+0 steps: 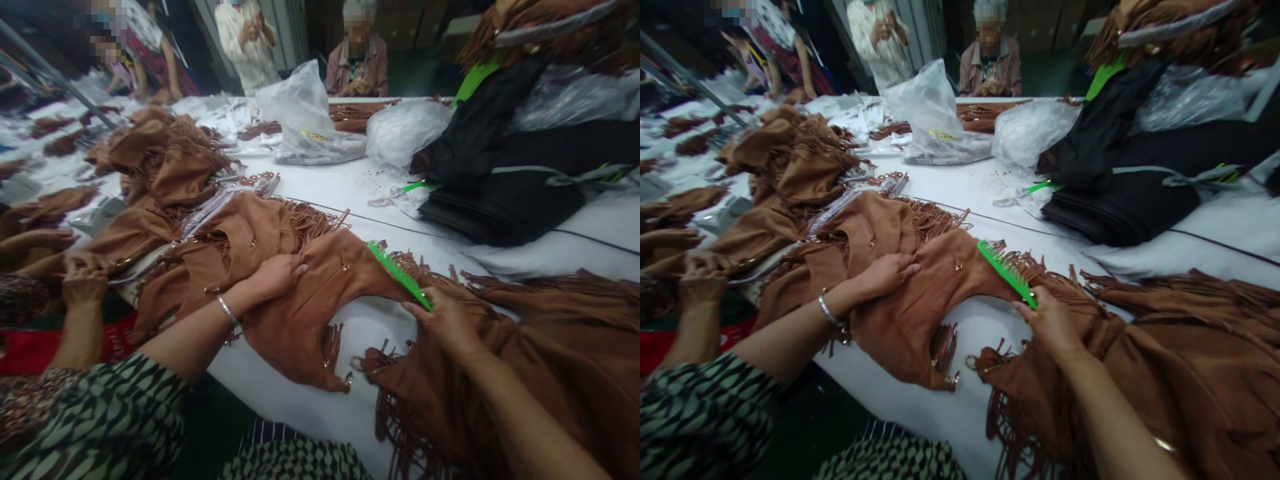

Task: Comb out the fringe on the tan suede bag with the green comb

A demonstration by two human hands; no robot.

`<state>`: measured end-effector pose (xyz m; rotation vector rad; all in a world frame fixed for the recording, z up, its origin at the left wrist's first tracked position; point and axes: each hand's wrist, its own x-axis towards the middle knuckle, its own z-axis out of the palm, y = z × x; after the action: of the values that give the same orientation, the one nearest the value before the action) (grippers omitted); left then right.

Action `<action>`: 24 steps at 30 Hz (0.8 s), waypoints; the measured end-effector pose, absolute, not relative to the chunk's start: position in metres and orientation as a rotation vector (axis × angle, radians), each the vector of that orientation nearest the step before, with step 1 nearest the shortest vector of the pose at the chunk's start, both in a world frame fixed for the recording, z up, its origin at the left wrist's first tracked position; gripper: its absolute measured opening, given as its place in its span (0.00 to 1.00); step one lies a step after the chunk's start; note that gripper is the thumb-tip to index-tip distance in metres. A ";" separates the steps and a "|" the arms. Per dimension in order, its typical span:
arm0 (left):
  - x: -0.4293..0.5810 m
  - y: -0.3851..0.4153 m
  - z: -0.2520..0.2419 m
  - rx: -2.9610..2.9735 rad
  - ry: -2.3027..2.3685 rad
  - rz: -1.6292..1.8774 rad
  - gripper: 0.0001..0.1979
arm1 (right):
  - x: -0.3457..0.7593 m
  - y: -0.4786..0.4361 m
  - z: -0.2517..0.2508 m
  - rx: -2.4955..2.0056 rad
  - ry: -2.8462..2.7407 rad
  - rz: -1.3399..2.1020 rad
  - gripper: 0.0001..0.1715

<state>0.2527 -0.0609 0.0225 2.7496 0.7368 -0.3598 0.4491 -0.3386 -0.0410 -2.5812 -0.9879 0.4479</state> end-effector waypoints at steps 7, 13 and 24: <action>0.178 -0.093 -0.050 2.634 0.868 -0.730 0.15 | 0.359 -0.354 -0.127 -2.685 -1.116 0.925 0.15; 0.232 -0.131 -0.026 2.913 0.670 0.014 0.19 | 0.385 -0.352 -0.106 -2.402 -1.029 1.031 0.27; 0.246 -0.148 -0.149 2.922 0.242 -0.020 0.23 | 0.401 -0.316 -0.118 -2.423 -1.253 1.094 0.28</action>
<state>0.2457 -0.1483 -0.1490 2.9218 0.2417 -0.0204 0.4006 -0.3159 -0.1176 -2.4232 -1.2530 1.0938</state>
